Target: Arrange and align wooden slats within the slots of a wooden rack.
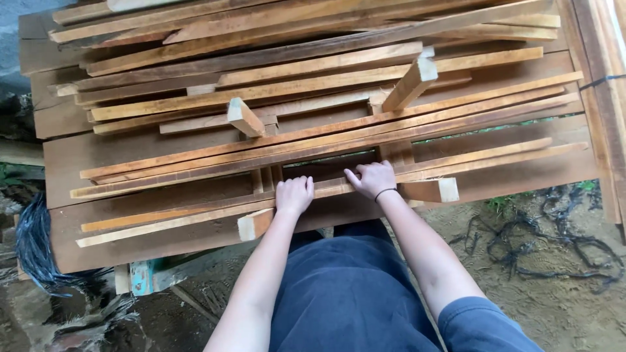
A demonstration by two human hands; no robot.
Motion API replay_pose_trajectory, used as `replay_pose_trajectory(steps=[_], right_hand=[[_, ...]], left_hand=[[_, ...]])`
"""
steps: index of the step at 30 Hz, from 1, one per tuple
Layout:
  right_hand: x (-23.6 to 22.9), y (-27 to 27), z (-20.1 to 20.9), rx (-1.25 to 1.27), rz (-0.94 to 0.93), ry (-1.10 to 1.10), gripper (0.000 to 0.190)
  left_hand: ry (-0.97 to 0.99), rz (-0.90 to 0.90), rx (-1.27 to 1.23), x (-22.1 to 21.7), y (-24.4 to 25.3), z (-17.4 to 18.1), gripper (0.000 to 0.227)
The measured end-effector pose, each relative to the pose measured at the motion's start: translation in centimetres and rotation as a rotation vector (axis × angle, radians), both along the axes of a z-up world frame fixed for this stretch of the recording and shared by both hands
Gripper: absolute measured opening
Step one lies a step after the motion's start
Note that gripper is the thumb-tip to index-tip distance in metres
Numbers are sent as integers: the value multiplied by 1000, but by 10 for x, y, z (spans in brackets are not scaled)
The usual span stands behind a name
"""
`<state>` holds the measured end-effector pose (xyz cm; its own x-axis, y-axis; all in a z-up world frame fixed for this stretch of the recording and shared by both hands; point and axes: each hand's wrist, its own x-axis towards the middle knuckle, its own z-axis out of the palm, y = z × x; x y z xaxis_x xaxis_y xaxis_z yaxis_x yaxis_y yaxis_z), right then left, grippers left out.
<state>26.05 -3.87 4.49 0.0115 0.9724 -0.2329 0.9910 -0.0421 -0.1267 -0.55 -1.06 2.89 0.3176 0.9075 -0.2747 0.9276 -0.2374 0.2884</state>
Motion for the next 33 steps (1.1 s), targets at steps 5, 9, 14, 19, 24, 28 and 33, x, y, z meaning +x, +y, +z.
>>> replay_pose_trajectory(steps=[5,9,14,19,24,28,33], right_hand=[[3,-1,-8,115,5,45,53],[7,-3,-11,286,56,80,43],[10,-4,-13,659,80,145,48],[4,16,-2,772,33,101,67],[10,41,10,709,27,74,38],[8,44,9,680,14,69,36],[6,22,16,604,-14,52,33]], left_hand=[[36,15,135,5,-1,-6,47],[22,29,273,7,-6,-6,39],[5,-71,672,17,-12,-20,31],[116,-30,832,19,11,-13,68],[125,33,717,10,43,-3,43],[131,50,669,9,46,1,40],[29,94,497,11,28,9,37]])
